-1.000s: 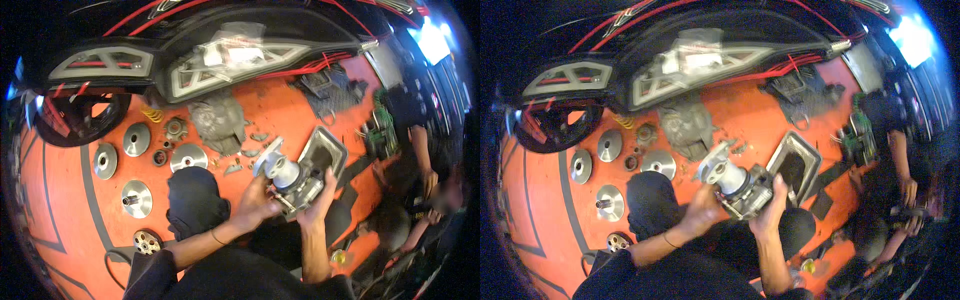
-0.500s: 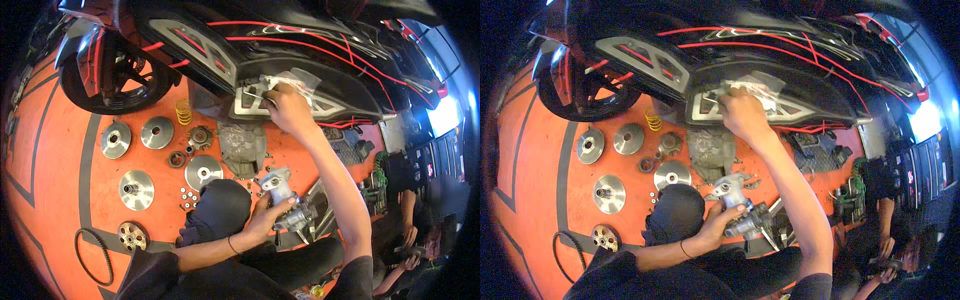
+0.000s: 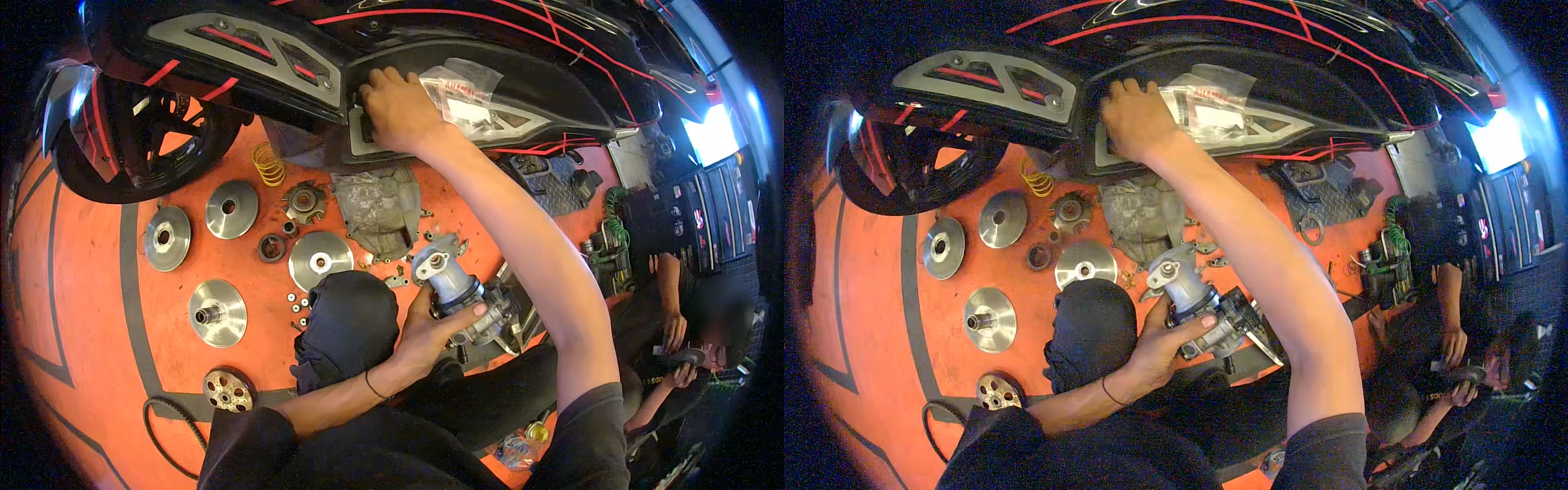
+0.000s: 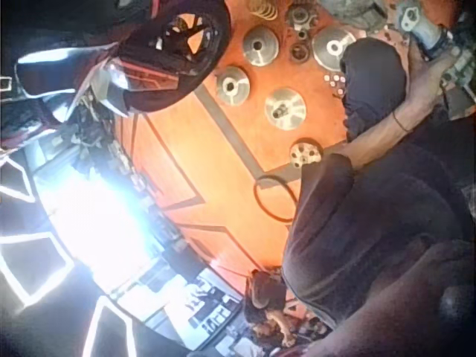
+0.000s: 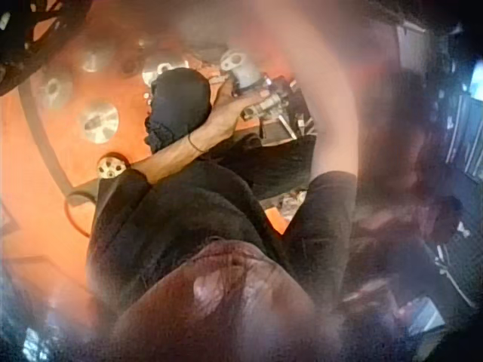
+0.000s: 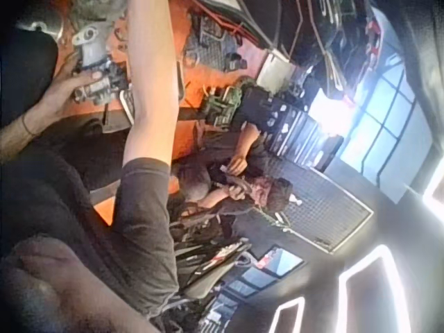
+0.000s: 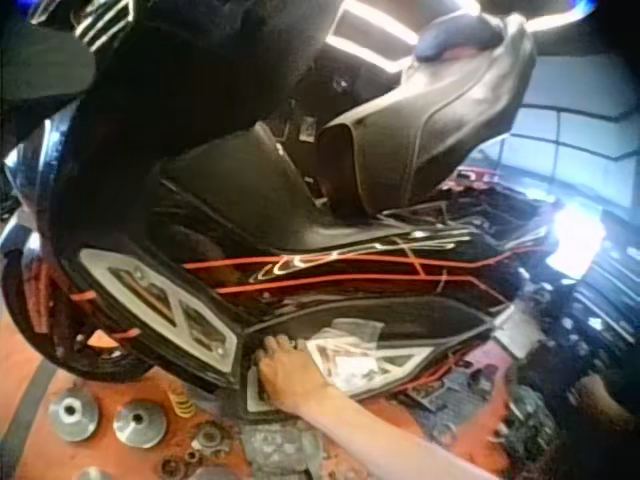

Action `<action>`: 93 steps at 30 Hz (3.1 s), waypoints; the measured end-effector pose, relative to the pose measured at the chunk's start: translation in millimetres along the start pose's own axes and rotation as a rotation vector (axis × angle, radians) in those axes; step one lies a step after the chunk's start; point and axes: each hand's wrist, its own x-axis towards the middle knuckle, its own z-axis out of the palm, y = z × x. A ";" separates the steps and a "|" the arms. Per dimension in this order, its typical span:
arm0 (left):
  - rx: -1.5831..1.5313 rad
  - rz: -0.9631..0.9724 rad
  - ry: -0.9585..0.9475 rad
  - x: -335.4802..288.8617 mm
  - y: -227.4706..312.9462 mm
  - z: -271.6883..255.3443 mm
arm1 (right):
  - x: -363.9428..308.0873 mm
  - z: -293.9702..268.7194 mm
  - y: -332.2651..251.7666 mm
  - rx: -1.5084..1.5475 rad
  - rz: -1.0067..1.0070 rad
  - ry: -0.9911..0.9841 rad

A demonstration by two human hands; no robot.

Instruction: The person cleans a motorcycle carburetor by hand and using a screwdriver. The person rotates the carburetor to inspect different sides, wipes parts of it, and uses a screwdriver to loosen or tighten screws on the assembly.

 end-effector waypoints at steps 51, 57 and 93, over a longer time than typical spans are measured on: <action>-0.134 -0.096 -0.185 6.6 -25.8 18.9 | -305.8 -142.3 -26.0 0.883 0.985 1.044; -0.348 -0.229 -0.160 4.5 -20.2 15.8 | -300.5 -149.8 -35.6 0.812 0.898 0.969; 0.024 -0.050 0.092 8.9 -21.3 17.8 | -290.8 -126.1 -60.5 0.740 0.505 0.671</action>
